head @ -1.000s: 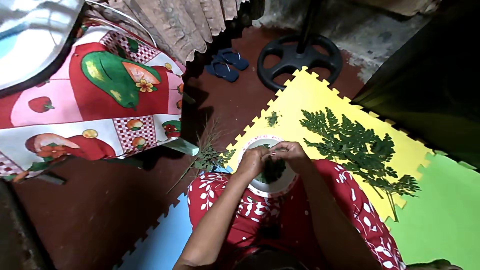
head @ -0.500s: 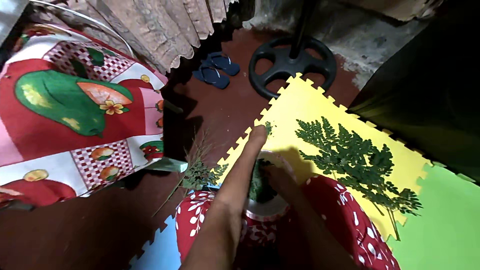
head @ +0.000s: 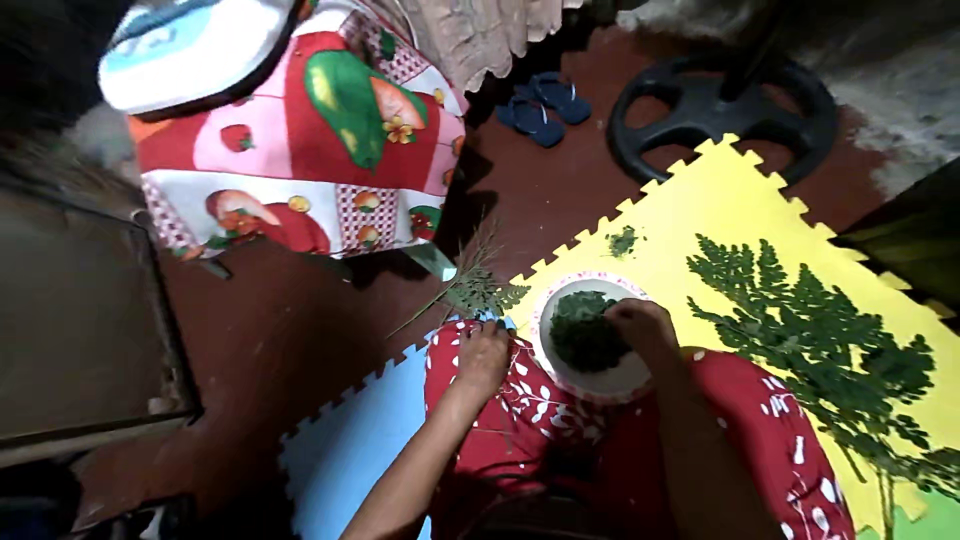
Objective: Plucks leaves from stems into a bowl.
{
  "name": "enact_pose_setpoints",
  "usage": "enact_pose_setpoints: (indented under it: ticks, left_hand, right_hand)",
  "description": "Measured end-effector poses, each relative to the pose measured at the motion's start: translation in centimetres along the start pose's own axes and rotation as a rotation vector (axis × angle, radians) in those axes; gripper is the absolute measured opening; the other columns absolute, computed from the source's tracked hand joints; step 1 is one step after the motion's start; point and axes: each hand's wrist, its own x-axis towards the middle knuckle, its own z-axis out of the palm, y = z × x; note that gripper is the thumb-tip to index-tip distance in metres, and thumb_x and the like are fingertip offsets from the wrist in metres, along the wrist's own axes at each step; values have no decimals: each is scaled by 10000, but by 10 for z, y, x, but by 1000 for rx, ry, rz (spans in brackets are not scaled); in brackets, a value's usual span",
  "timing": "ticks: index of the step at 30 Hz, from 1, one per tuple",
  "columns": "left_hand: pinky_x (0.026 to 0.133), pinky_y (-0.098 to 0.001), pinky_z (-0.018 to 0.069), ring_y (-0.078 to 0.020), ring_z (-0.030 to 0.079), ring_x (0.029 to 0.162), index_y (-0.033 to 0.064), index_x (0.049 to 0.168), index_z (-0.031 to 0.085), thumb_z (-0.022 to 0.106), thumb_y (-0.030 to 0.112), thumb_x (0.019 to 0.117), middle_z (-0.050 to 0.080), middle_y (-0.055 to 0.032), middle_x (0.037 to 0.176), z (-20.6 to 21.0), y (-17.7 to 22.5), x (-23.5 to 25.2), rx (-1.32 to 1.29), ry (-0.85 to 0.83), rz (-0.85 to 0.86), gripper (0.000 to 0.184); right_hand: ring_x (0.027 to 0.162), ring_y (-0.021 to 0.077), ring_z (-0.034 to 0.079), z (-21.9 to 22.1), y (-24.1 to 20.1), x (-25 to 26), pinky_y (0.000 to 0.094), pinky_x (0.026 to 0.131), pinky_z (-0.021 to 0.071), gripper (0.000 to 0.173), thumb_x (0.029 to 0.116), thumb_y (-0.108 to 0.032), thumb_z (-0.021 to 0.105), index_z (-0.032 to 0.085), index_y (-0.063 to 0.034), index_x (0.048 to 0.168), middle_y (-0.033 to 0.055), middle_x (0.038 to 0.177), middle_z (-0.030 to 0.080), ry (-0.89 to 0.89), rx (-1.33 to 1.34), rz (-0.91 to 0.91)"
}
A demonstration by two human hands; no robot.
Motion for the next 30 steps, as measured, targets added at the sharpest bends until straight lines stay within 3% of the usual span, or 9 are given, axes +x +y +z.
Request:
enact_pose_setpoints:
  ticks: [2, 6, 10, 13, 16, 19, 21, 24, 30]
  left_hand:
    - [1125, -584, 379, -456, 483, 1367, -22, 1362, 609, 560, 51, 1004, 495, -289, 1474, 12, -19, -18, -122, 186, 40, 369]
    - [1064, -503, 485, -397, 632, 1219, -56, 1280, 651, 500, 19, 1030, 636, -265, 1307, 27, -48, -45, -369, 506, 60, 302]
    - [973, -427, 545, -321, 708, 1059, -116, 1161, 692, 588, -41, 950, 712, -254, 1136, 30, -57, -65, -644, 791, 207, 247]
    - [754, -177, 536, -6, 636, 802, -115, 1145, 650, 601, -62, 922, 698, -58, 967, 24, -46, -81, -1111, 749, 296, 234]
    - [738, -150, 542, 49, 631, 791, -105, 1137, 633, 607, -95, 887, 697, 18, 954, 27, -39, -90, -1313, 683, 394, 252]
    - [812, -152, 535, -4, 653, 894, -130, 1079, 677, 627, -65, 889, 709, -100, 1031, 45, -45, -87, -1081, 791, 486, 207]
    - [924, -245, 554, -169, 719, 1014, -104, 1016, 722, 626, -42, 901, 734, -201, 1064, 50, -48, -87, -775, 919, 531, 162]
    - [940, -368, 573, -307, 731, 1012, -59, 1000, 750, 616, -53, 899, 742, -206, 1051, 50, -46, -89, -460, 1043, 538, 168]
    - [853, -351, 595, -313, 734, 944, -44, 994, 755, 618, -78, 857, 742, -191, 1043, 53, -48, -88, -273, 1164, 493, 196]
  right_hand:
    - [1193, 439, 607, 3, -2, -3, 604, 1037, 441, 284, 983, -148, 675, 702, 59, 1176, 281, 1216, 665, 6, 21, 33]
    - [1175, 394, 627, 11, -19, -20, 554, 1034, 461, 274, 1031, -116, 581, 688, 35, 1233, 257, 1248, 662, 42, 72, -17]
    - [963, 230, 691, 38, -50, -42, 386, 911, 554, 238, 1026, -48, 548, 690, 92, 1157, 216, 1110, 703, -103, 322, -179]
    - [855, 109, 675, 60, -83, -56, 275, 816, 570, 246, 1030, -25, 514, 652, 122, 1171, 151, 1045, 698, -307, 594, -208]
    - [833, 79, 668, 65, -109, -65, 261, 762, 579, 309, 1041, -15, 447, 544, 96, 1312, 60, 1046, 677, -417, 862, -181]
    - [602, 49, 595, 67, -132, -71, 211, 583, 536, 218, 1059, -44, 464, 571, 55, 1221, -15, 780, 634, -280, 1097, -63]
    - [502, 40, 529, 68, -144, -72, 184, 511, 496, 81, 1017, -22, 573, 564, 21, 1085, -12, 670, 584, -156, 1184, 19]
    - [458, 50, 528, 68, -155, -73, 184, 477, 492, 113, 961, 53, 625, 540, 11, 1020, 11, 622, 590, -75, 1210, 57]
    - [516, 69, 598, 74, -161, -77, 210, 524, 539, 185, 886, 139, 644, 563, 18, 1000, 18, 666, 648, -79, 1159, -76]
